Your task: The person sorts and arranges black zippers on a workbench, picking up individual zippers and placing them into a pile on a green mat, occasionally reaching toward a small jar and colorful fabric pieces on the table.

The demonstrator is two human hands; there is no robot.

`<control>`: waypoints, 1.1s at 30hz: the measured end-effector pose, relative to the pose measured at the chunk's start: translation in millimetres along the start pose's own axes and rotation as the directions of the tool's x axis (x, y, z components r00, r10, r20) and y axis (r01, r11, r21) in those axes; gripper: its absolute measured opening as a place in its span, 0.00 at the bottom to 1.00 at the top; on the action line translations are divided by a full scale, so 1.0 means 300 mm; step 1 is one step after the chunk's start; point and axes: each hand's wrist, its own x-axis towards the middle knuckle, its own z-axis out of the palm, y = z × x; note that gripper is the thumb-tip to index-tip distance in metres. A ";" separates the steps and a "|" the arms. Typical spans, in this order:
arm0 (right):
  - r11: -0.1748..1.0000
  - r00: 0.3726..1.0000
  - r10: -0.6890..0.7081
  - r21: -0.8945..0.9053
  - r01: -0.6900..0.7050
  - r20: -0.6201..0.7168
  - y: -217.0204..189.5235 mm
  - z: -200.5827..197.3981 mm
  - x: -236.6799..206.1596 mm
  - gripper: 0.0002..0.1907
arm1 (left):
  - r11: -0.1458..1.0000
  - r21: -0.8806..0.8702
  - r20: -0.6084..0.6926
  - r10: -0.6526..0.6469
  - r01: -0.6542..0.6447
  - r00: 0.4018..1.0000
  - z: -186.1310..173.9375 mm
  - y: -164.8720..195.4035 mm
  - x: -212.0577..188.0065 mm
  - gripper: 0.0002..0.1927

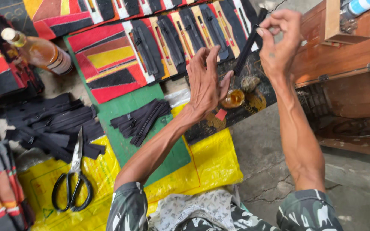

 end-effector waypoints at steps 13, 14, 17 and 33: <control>0.974 0.850 -0.143 -0.081 0.212 0.507 0.520 0.295 0.425 0.18 | 0.953 0.296 -0.057 -0.057 0.072 0.997 0.518 -0.272 0.458 0.54; 0.971 0.844 -0.149 -0.084 0.222 0.515 0.542 0.305 0.427 0.18 | 0.951 0.299 -0.058 -0.060 0.074 0.997 0.539 -0.282 0.472 0.54; 0.964 0.832 -0.171 -0.085 0.251 0.528 0.597 0.320 0.421 0.18 | 0.952 0.295 -0.047 -0.069 0.080 0.997 0.588 -0.302 0.493 0.54; 0.918 0.854 -0.195 -0.216 0.332 0.481 0.691 0.270 0.296 0.22 | 0.992 0.119 0.302 -0.082 0.047 0.950 0.360 -0.354 0.232 0.28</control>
